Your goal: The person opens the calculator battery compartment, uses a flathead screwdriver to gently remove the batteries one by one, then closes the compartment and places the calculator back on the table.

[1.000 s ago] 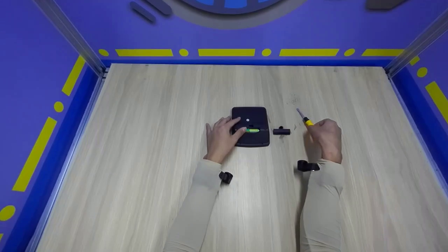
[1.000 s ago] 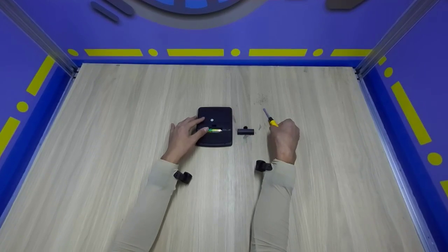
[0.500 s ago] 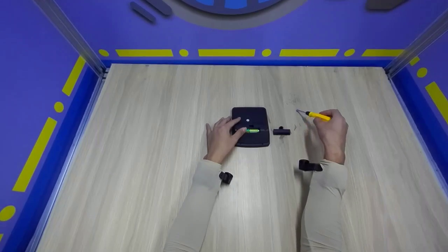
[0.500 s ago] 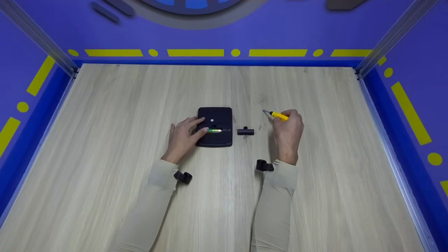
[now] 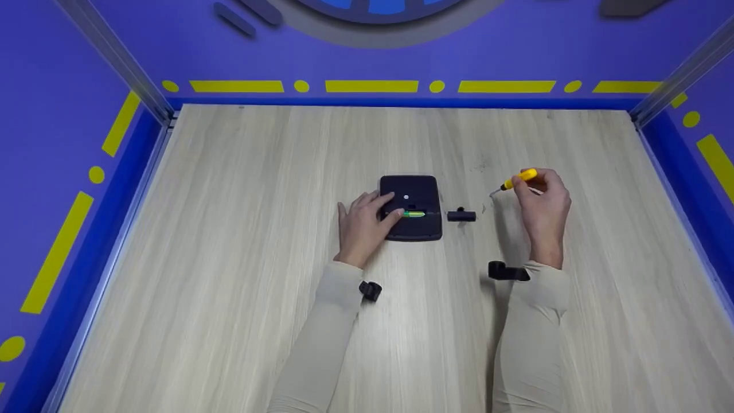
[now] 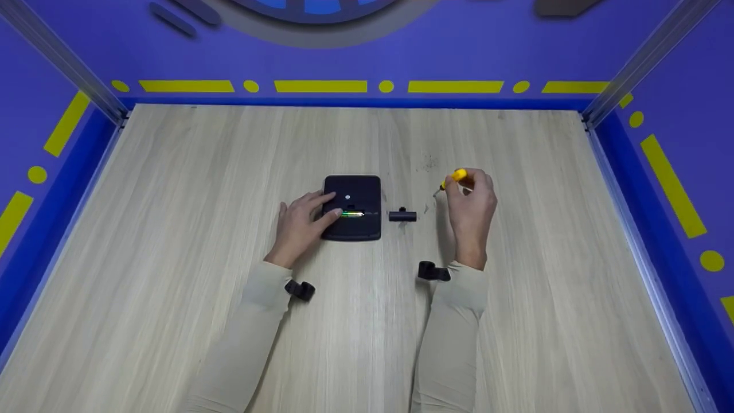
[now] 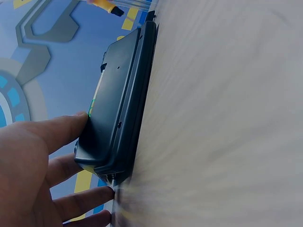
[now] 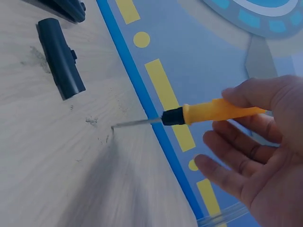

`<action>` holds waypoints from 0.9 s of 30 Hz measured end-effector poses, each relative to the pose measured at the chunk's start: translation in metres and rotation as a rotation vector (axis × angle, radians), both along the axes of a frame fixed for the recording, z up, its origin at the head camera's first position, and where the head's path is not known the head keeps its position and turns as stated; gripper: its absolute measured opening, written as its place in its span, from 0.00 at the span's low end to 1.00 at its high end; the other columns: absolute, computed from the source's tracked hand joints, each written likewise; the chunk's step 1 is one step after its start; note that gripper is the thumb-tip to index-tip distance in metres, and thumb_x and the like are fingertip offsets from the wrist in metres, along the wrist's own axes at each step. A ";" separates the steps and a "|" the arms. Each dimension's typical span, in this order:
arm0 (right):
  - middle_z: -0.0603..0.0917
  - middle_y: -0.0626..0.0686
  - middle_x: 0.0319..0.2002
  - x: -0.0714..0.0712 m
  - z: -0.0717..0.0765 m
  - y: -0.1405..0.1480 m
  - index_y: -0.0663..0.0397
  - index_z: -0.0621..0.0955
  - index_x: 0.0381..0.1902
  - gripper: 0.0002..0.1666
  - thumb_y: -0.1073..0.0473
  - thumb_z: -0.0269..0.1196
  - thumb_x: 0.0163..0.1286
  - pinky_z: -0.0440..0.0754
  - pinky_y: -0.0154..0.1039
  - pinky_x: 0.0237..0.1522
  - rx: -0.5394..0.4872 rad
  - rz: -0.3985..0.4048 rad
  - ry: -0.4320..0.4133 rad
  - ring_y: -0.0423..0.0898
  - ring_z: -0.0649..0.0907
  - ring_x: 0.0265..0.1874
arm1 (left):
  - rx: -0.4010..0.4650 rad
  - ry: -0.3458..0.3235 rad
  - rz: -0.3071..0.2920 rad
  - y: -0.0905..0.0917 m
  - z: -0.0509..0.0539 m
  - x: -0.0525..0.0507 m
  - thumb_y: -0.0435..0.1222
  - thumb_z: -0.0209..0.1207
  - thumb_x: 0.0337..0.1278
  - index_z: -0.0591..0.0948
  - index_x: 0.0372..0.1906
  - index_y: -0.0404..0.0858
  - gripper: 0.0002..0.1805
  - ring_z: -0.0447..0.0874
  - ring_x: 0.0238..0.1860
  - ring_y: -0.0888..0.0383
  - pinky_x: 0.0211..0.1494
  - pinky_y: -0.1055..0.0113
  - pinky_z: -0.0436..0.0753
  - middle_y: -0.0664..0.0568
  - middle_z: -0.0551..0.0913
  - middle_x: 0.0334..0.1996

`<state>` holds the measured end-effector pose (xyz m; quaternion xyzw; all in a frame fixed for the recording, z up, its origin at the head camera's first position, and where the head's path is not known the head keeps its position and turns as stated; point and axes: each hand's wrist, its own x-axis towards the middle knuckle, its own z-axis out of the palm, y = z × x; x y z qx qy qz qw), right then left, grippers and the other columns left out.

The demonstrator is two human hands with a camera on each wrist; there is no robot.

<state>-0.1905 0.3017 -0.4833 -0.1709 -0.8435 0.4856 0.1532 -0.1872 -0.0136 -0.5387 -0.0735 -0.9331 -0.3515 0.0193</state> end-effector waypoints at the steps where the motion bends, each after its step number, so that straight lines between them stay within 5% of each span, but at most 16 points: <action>1: 0.84 0.54 0.53 -0.001 -0.001 0.000 0.63 0.82 0.59 0.22 0.53 0.69 0.76 0.81 0.31 0.50 -0.025 0.004 0.020 0.45 0.85 0.53 | -0.001 0.000 0.000 0.000 0.000 0.000 0.57 0.62 0.73 0.83 0.70 0.49 0.28 0.69 0.77 0.44 0.79 0.28 0.45 0.45 0.78 0.72; 14: 0.84 0.50 0.51 -0.003 -0.006 -0.004 0.64 0.82 0.60 0.20 0.58 0.69 0.76 0.84 0.29 0.50 -0.116 0.064 0.195 0.41 0.84 0.48 | 0.003 -0.001 -0.008 0.000 0.002 0.001 0.57 0.62 0.73 0.83 0.70 0.49 0.28 0.68 0.77 0.44 0.79 0.27 0.45 0.45 0.77 0.72; 27: 0.82 0.53 0.51 -0.003 -0.007 -0.006 0.64 0.79 0.67 0.22 0.62 0.65 0.79 0.84 0.26 0.47 -0.073 0.085 0.236 0.40 0.82 0.47 | 0.003 -0.007 -0.005 0.000 0.001 0.000 0.57 0.62 0.74 0.83 0.71 0.49 0.28 0.68 0.77 0.44 0.79 0.28 0.44 0.45 0.78 0.72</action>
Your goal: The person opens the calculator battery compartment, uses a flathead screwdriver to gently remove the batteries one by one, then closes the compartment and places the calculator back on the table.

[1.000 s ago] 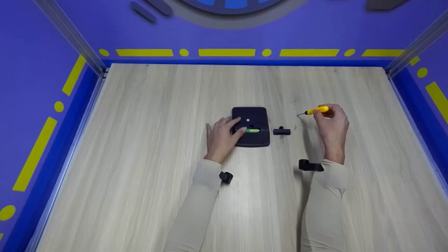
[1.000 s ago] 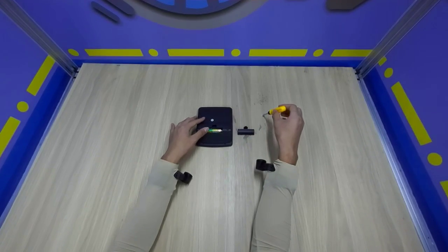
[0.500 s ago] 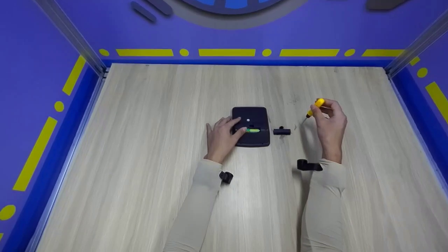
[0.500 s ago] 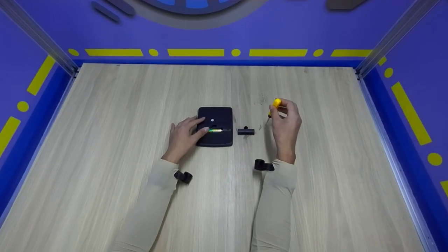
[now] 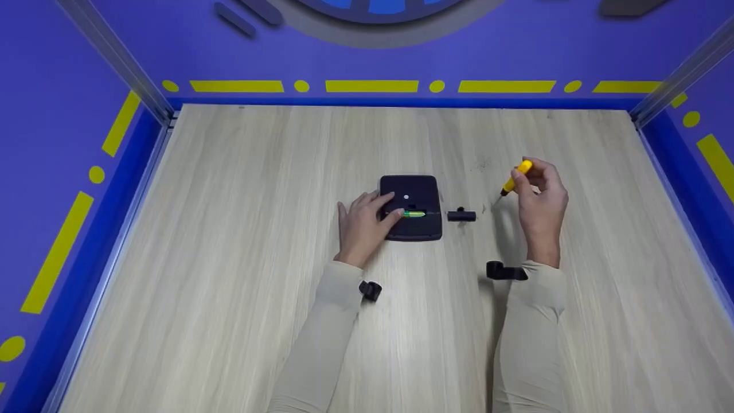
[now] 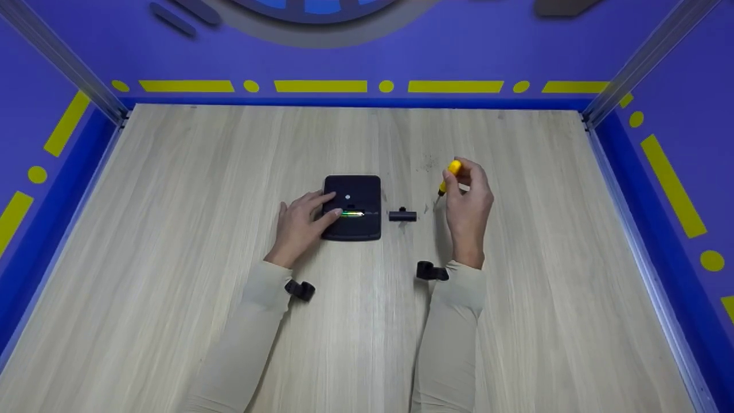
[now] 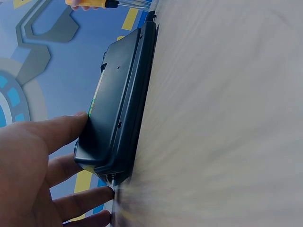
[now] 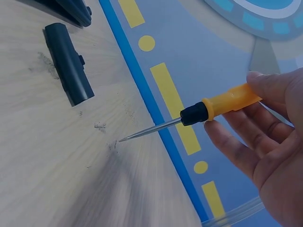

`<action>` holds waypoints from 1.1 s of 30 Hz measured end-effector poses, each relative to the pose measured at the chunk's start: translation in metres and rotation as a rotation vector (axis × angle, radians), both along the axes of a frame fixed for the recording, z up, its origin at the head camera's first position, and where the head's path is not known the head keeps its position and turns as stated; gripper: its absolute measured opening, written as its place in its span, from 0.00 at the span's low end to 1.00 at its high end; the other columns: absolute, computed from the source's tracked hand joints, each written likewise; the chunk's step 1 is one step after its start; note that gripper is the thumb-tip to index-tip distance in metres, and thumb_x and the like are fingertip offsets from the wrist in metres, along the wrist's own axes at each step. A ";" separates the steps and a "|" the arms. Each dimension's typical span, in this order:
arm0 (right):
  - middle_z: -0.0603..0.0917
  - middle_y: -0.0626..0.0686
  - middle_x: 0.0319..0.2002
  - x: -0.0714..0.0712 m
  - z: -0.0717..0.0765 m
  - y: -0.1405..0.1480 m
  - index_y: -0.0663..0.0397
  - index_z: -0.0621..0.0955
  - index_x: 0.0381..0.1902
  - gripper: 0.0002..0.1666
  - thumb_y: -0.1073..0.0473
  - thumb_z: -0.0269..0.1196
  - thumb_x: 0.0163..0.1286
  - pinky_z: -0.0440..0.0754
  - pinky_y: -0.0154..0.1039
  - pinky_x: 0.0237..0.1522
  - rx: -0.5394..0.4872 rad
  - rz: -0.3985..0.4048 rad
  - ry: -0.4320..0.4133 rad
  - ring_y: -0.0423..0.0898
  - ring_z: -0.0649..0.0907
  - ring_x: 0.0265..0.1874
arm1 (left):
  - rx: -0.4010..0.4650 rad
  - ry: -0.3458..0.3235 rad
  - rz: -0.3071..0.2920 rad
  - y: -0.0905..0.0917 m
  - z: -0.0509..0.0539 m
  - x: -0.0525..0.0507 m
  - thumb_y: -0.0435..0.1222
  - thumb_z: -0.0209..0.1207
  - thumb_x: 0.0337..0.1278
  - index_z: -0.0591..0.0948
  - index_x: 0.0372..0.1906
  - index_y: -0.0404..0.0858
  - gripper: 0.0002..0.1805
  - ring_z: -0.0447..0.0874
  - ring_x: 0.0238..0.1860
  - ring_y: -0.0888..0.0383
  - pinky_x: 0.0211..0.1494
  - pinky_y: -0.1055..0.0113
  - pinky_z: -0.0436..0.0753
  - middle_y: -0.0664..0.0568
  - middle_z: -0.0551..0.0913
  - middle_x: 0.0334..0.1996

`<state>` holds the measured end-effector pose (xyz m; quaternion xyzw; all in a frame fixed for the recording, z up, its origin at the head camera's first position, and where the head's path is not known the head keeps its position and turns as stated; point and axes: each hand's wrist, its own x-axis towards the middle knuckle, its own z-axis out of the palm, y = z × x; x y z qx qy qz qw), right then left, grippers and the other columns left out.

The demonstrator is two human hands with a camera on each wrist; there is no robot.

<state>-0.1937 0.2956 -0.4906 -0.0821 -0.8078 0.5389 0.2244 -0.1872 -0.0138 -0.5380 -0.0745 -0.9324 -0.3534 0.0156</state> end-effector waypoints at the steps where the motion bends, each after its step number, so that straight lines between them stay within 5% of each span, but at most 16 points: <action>1: 0.82 0.53 0.51 0.000 0.000 0.000 0.64 0.78 0.67 0.22 0.63 0.65 0.79 0.84 0.26 0.47 0.005 -0.003 0.000 0.40 0.81 0.46 | -0.003 -0.001 0.001 0.000 0.000 0.000 0.57 0.62 0.74 0.83 0.71 0.49 0.28 0.68 0.77 0.44 0.79 0.28 0.44 0.45 0.78 0.72; 12: 0.83 0.53 0.50 0.001 0.003 -0.006 0.66 0.77 0.64 0.22 0.65 0.67 0.76 0.82 0.29 0.46 0.014 -0.029 0.017 0.39 0.82 0.46 | -0.002 -0.006 -0.001 0.000 0.001 0.000 0.57 0.62 0.73 0.83 0.71 0.49 0.28 0.68 0.77 0.44 0.79 0.28 0.44 0.45 0.77 0.72; 33: 0.84 0.54 0.47 -0.001 0.011 -0.029 0.69 0.78 0.58 0.20 0.68 0.69 0.74 0.87 0.30 0.44 -0.064 0.137 0.152 0.44 0.85 0.44 | 0.000 0.010 0.002 0.000 0.000 0.000 0.56 0.63 0.73 0.83 0.70 0.49 0.28 0.69 0.76 0.44 0.79 0.28 0.45 0.45 0.78 0.71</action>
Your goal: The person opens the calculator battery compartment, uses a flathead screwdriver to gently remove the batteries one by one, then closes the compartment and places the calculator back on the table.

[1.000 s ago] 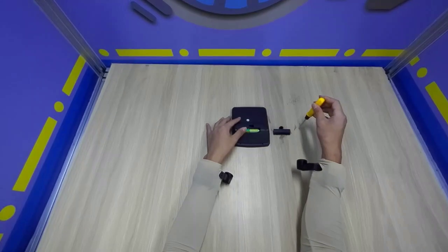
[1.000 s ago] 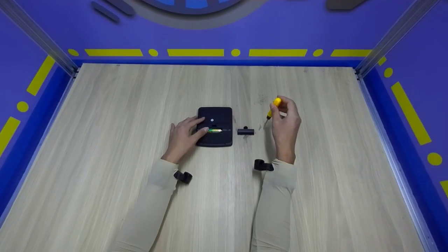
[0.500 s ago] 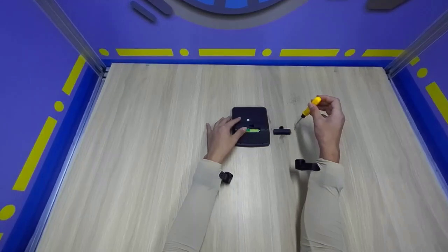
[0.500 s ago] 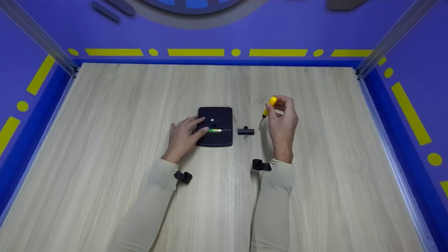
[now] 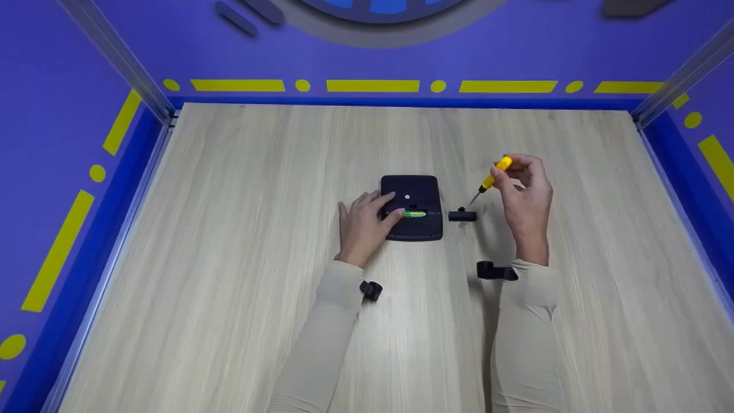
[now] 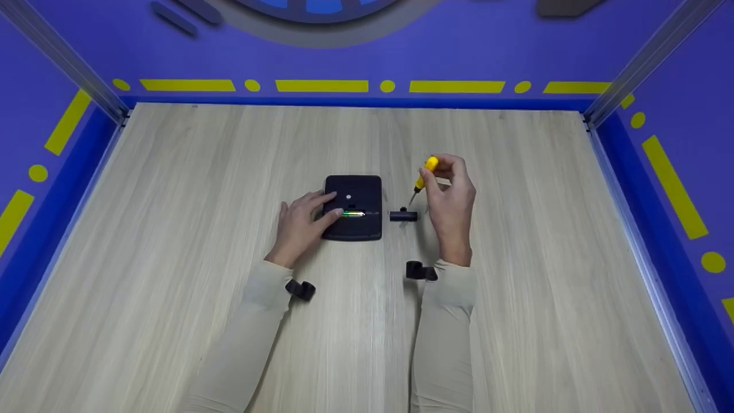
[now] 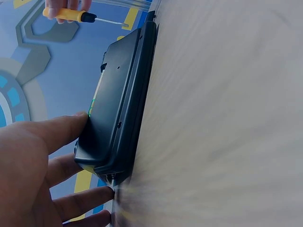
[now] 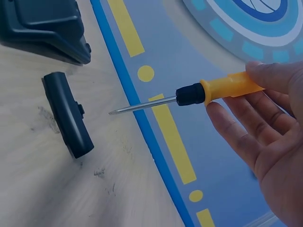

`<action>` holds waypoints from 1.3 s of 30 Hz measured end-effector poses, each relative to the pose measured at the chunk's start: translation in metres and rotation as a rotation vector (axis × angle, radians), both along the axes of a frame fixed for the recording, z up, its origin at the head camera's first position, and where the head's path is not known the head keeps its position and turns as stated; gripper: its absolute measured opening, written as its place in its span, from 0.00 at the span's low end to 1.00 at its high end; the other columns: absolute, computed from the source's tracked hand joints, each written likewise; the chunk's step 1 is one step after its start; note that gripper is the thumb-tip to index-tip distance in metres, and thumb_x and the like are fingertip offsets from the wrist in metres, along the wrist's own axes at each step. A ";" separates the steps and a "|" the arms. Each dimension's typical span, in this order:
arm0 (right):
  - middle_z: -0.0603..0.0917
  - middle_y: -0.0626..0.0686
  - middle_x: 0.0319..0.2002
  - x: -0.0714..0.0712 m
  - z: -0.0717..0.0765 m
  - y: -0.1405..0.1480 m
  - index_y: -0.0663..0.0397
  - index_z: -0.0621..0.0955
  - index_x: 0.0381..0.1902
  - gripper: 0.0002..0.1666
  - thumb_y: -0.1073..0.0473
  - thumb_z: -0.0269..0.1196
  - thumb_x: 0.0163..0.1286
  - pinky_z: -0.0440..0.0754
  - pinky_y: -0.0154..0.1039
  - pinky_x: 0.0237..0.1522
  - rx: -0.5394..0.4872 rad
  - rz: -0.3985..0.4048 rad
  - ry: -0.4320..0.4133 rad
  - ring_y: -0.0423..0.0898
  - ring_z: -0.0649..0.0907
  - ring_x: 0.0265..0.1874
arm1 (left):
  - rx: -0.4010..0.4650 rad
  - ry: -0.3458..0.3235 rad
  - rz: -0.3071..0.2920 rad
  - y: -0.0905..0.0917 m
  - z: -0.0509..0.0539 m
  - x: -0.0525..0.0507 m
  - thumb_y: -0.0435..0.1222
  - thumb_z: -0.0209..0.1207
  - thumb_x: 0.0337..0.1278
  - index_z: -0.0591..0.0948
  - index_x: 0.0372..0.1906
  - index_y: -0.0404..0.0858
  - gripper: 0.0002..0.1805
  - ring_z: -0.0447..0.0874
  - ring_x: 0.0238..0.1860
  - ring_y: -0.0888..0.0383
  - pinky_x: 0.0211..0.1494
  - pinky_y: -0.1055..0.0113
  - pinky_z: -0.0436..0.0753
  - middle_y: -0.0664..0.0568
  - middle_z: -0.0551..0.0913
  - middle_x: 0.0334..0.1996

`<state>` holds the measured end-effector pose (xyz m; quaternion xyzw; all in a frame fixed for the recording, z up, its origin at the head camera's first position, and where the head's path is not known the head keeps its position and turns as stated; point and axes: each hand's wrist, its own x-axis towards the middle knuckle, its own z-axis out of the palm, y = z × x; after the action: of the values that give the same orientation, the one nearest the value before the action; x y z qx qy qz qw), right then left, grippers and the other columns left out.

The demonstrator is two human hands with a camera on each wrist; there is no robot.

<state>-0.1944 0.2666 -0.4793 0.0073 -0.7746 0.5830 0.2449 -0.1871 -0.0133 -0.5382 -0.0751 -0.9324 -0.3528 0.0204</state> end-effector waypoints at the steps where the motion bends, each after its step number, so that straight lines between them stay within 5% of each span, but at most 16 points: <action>1: 0.84 0.54 0.47 0.000 0.000 -0.001 0.69 0.78 0.58 0.20 0.68 0.69 0.73 0.87 0.30 0.44 -0.004 0.007 0.005 0.44 0.85 0.43 | 0.001 0.001 0.001 0.000 0.000 0.000 0.56 0.63 0.73 0.83 0.70 0.49 0.28 0.69 0.76 0.44 0.79 0.28 0.45 0.45 0.78 0.71; 19: 0.86 0.66 0.49 -0.002 0.006 -0.030 0.70 0.79 0.55 0.17 0.70 0.70 0.72 0.90 0.40 0.44 -0.127 0.162 0.068 0.52 0.87 0.43 | 0.002 -0.017 0.001 -0.001 -0.001 0.000 0.57 0.62 0.74 0.83 0.71 0.50 0.28 0.68 0.77 0.45 0.80 0.28 0.44 0.46 0.77 0.72; 39: 0.86 0.65 0.50 -0.002 0.004 -0.046 0.70 0.78 0.55 0.16 0.70 0.69 0.73 0.90 0.39 0.46 -0.054 0.344 0.013 0.51 0.87 0.45 | -0.009 -0.028 -0.006 -0.001 0.001 -0.001 0.58 0.62 0.73 0.82 0.71 0.50 0.29 0.68 0.77 0.45 0.80 0.29 0.44 0.46 0.76 0.73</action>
<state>-0.1962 0.2210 -0.4753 0.1369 -0.7443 0.6370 0.1467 -0.1880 -0.0140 -0.5368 -0.0728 -0.9339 -0.3499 0.0060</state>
